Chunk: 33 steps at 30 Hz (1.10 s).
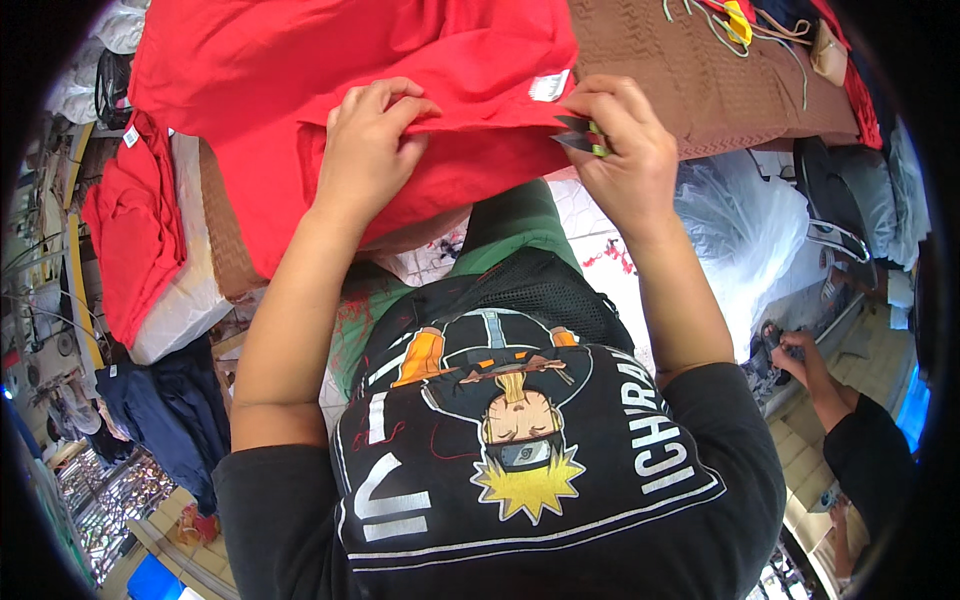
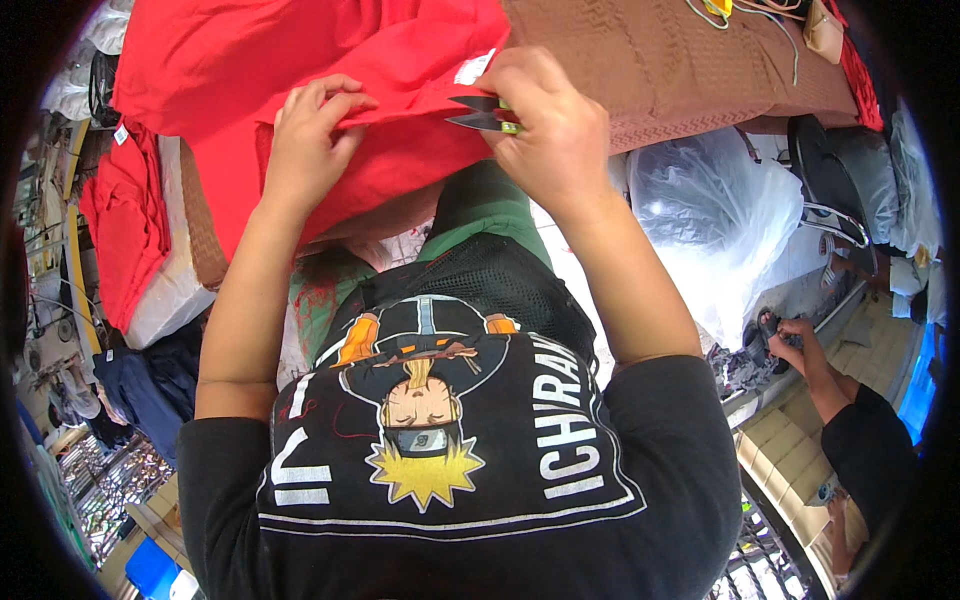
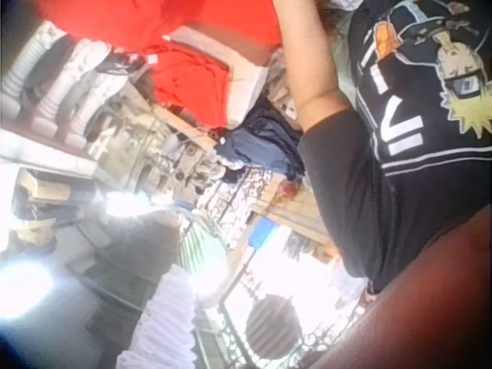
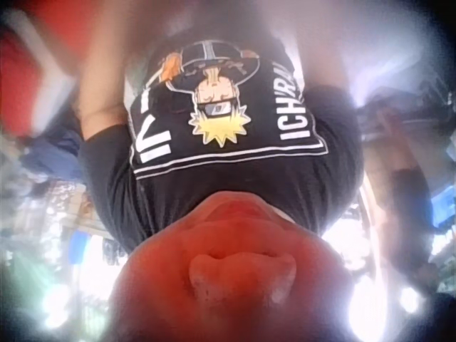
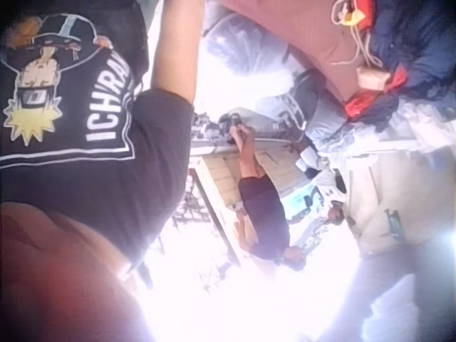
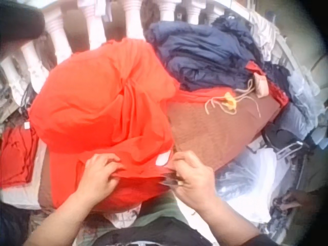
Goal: The person trims excess threads from several red t-shirts using small shears. The person picks up shirts from a stack, cuts loose threads from the neckline and tags, and sets the trimmed shirts into another stack on the table.
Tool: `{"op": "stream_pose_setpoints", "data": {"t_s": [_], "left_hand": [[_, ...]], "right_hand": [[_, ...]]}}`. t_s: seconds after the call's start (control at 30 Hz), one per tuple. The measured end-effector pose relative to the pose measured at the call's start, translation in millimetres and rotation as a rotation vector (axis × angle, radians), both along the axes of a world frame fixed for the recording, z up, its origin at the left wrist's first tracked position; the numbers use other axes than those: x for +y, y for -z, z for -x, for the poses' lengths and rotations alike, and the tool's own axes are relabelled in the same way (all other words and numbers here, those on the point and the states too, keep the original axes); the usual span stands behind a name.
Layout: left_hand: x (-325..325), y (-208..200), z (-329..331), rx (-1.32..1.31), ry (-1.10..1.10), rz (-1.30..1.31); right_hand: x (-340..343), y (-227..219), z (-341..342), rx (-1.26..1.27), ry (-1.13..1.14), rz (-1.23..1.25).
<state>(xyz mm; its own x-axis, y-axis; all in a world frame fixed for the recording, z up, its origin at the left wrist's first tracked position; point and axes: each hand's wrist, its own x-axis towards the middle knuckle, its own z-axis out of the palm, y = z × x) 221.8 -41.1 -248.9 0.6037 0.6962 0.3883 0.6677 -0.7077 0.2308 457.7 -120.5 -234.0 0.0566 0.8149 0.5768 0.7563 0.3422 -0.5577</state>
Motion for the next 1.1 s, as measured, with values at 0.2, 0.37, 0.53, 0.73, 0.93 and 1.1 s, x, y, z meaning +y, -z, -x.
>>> {"op": "stream_pose_setpoints", "data": {"t_s": [0.2,0.37,0.53,0.73,0.93,1.1], "left_hand": [[25.5,-71.5,2.5,-0.990,0.248,0.695],[75.6,-125.0,-42.8,-0.421,0.117,0.065],[117.4,-74.9,-93.3,-0.135,0.255,-0.278],[115.9,-35.4,-104.6,-0.087,0.231,-0.158],[86.2,-44.5,-103.6,-0.190,0.093,-0.177],[27.8,-53.6,-129.2,-0.478,0.131,-0.096]], "right_hand": [[12.4,23.8,-15.1,0.222,-0.261,0.327],[-6.7,7.7,-38.8,1.076,-0.599,0.680],[-20.2,23.7,-52.0,1.286,-0.408,0.733],[-22.4,43.7,-69.7,1.190,-0.219,0.858],[-0.9,40.5,-69.0,0.618,0.043,0.452],[38.5,-17.1,-29.6,0.426,0.010,0.066]]}}
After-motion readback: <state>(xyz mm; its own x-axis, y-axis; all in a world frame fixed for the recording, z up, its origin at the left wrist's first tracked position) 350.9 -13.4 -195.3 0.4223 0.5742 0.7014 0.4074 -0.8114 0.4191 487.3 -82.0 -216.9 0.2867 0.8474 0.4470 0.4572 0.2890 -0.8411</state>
